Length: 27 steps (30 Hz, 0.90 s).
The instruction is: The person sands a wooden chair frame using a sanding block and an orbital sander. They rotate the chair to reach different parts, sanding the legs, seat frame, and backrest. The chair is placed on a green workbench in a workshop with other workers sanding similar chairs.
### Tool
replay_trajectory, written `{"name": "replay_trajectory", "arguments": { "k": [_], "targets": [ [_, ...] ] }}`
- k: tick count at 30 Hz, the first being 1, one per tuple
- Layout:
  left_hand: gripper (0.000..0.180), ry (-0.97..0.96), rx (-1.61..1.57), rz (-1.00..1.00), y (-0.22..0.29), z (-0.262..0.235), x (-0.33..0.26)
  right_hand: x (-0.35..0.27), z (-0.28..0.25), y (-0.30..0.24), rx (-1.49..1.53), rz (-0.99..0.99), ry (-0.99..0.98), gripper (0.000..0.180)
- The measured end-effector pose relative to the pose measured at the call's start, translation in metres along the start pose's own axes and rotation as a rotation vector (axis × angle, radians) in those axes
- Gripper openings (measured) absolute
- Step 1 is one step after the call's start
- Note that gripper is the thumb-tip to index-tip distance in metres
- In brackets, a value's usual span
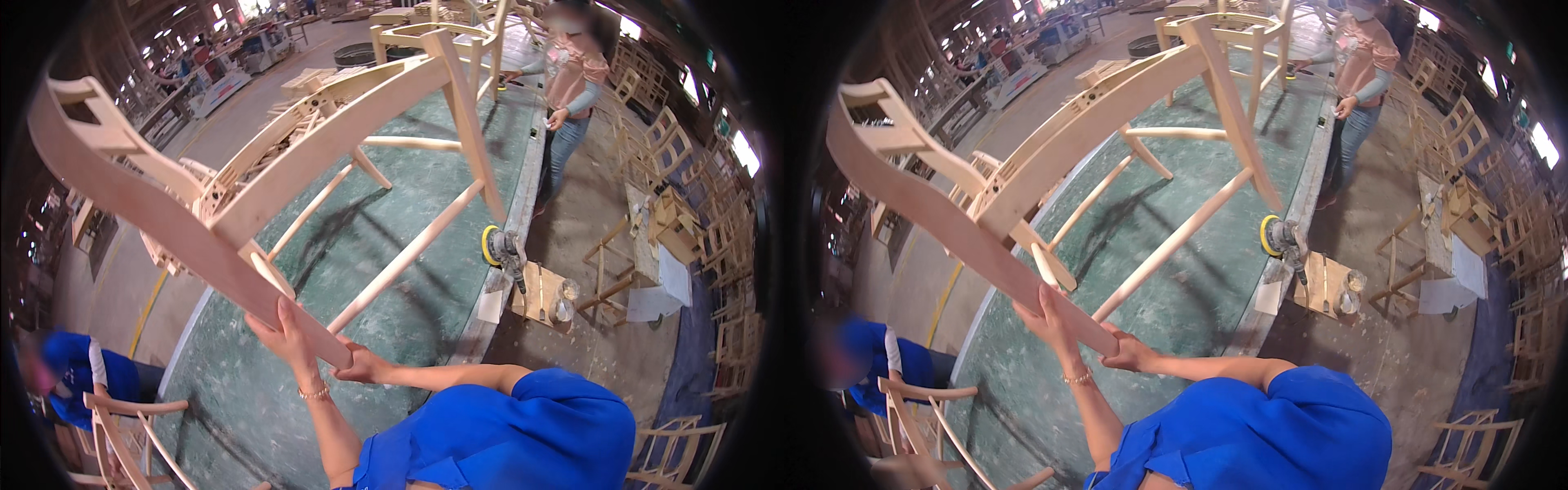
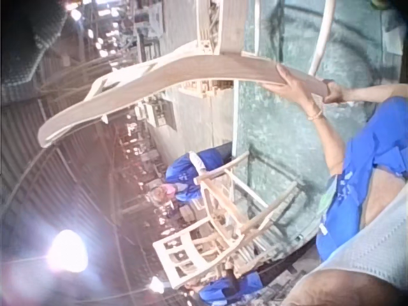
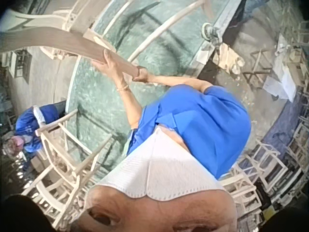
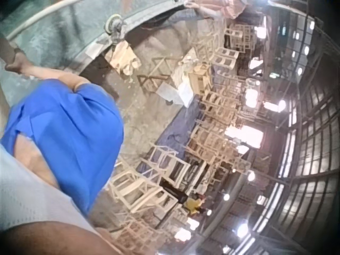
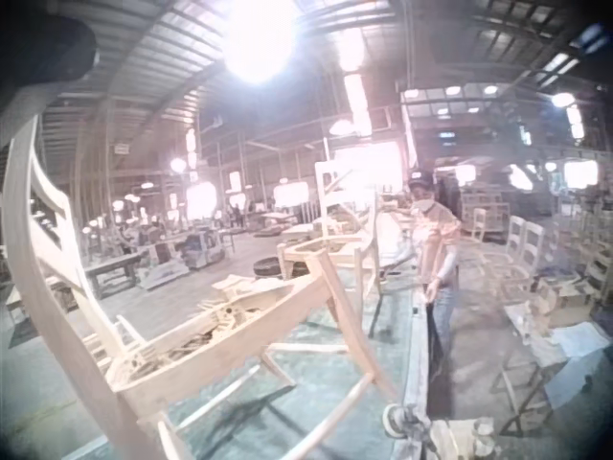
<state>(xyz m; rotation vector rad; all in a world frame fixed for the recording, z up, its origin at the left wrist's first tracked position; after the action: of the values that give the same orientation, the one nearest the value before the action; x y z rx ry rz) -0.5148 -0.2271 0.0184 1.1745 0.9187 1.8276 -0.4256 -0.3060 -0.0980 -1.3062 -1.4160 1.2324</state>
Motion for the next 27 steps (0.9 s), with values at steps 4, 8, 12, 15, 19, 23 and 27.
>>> {"name": "replay_trajectory", "arguments": {
  "k": [4,8,12,15,19,23,27],
  "targets": [
    [0.035,-0.281,-0.059,-0.189,0.007,0.008,-0.033,-0.030,-0.026,0.019,0.131,-0.051,-0.030,0.071],
    [0.030,-0.239,-0.067,-0.251,-0.032,-0.036,-0.018,-0.089,-0.104,0.025,0.058,0.043,-0.032,0.071],
    [0.037,-0.081,0.199,-0.168,-0.048,-0.040,0.018,-0.145,-0.216,0.036,-0.459,0.038,0.167,0.079],
    [0.058,-0.207,0.145,-0.156,-0.059,0.005,0.022,-0.157,-0.268,0.049,-0.501,0.048,0.306,0.079],
    [0.068,-0.178,0.069,-0.269,-0.083,0.026,0.031,-0.151,-0.295,0.069,-0.445,-0.023,0.355,0.075],
    [0.074,-0.051,-0.097,-0.392,-0.106,0.032,0.010,-0.166,-0.306,0.099,-0.449,0.002,0.441,0.070],
    [0.075,-0.125,0.038,-0.257,-0.071,0.040,-0.010,-0.182,-0.337,0.099,-0.383,-0.088,0.454,0.063]
  ]
}}
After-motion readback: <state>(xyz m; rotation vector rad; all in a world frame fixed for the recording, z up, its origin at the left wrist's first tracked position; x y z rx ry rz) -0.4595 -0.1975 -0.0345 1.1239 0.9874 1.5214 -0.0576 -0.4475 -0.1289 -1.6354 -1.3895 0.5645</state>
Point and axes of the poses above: each hand's wrist, its own x-axis towards the middle knuckle, its own z-axis out of the palm, y = z × x, the point moved 5 cm from there along x, towards the middle knuckle, and after that the axes turned 6 degrees about -x, right-handed, at the moved point
